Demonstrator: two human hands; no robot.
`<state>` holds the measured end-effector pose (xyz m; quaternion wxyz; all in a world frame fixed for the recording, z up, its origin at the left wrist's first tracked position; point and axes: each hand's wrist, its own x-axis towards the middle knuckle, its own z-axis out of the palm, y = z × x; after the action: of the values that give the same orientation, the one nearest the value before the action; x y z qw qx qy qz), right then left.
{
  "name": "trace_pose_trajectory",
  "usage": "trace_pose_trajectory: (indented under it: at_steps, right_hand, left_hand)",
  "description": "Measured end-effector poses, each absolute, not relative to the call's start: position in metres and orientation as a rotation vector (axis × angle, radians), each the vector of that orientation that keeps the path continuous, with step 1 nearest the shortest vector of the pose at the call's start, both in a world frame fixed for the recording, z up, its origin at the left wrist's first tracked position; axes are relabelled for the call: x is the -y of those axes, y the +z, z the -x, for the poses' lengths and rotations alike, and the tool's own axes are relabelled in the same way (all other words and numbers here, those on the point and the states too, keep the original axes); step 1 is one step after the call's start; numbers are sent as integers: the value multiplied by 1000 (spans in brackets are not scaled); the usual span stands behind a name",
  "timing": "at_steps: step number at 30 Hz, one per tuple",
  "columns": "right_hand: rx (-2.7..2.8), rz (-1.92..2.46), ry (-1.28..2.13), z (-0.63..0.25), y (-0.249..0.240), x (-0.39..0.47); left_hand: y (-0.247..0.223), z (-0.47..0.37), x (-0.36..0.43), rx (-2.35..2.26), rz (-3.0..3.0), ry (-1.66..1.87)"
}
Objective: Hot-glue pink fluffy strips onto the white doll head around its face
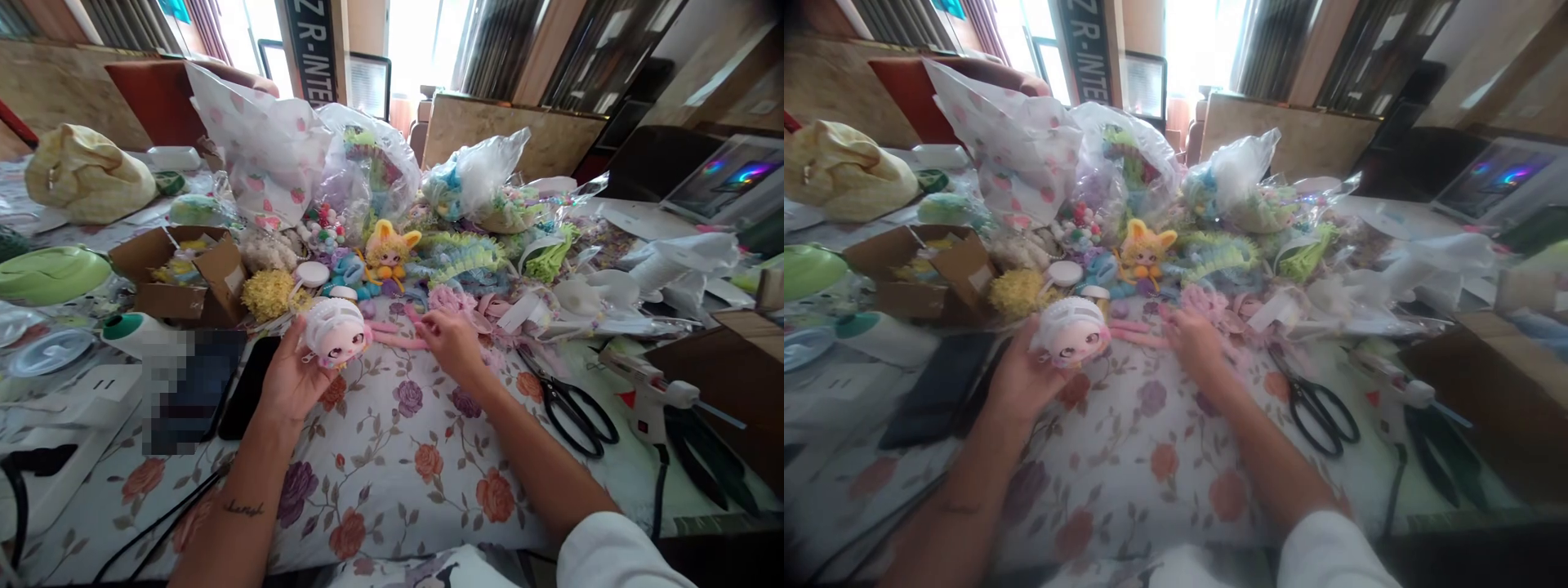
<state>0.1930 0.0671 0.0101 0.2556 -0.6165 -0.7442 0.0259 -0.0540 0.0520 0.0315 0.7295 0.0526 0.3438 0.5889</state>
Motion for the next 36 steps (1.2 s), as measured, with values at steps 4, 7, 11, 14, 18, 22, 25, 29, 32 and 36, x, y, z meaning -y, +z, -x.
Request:
trace_pose_trajectory:
  at_steps: [4, 7, 11, 14, 18, 22, 25, 29, 32, 36]
  right_hand:
    - [1890, 1862, -16, -254, 16, -48]
    - [1904, 1945, -3, -280, 6, -37]
    - [1895, 1920, -9, -283, -12, -34]
    - [1827, 1871, -64, -281, -13, -34]
    - [1714, 1598, -186, -277, 3, -27]
    - [1580, 1286, 0, -260, 14, -16]
    - [1465, 1225, 303, -241, 15, -13]
    - [1536, 1183, 604, -220, 14, -15]
    - [1610, 1077, 826, -210, 14, -17]
    - [1579, 943, 1025, -203, 12, -19]
  left_hand:
    - [31, 49, -48, -814, -117, 1243]
    - [32, 42, -46, -865, -126, 1215]
    - [30, 35, -46, -899, -208, 1156]
    - [27, 33, -45, -906, -294, 1061]
    - [23, 37, -39, -919, -368, 893]
    - [26, 40, -28, -597, -619, 704]
    - [30, 39, -23, -423, -778, 527]
    - [29, 41, -24, -437, -880, 534]
    - [26, 43, -25, -425, -927, 495]
    - [23, 44, -25, -413, -946, 444]
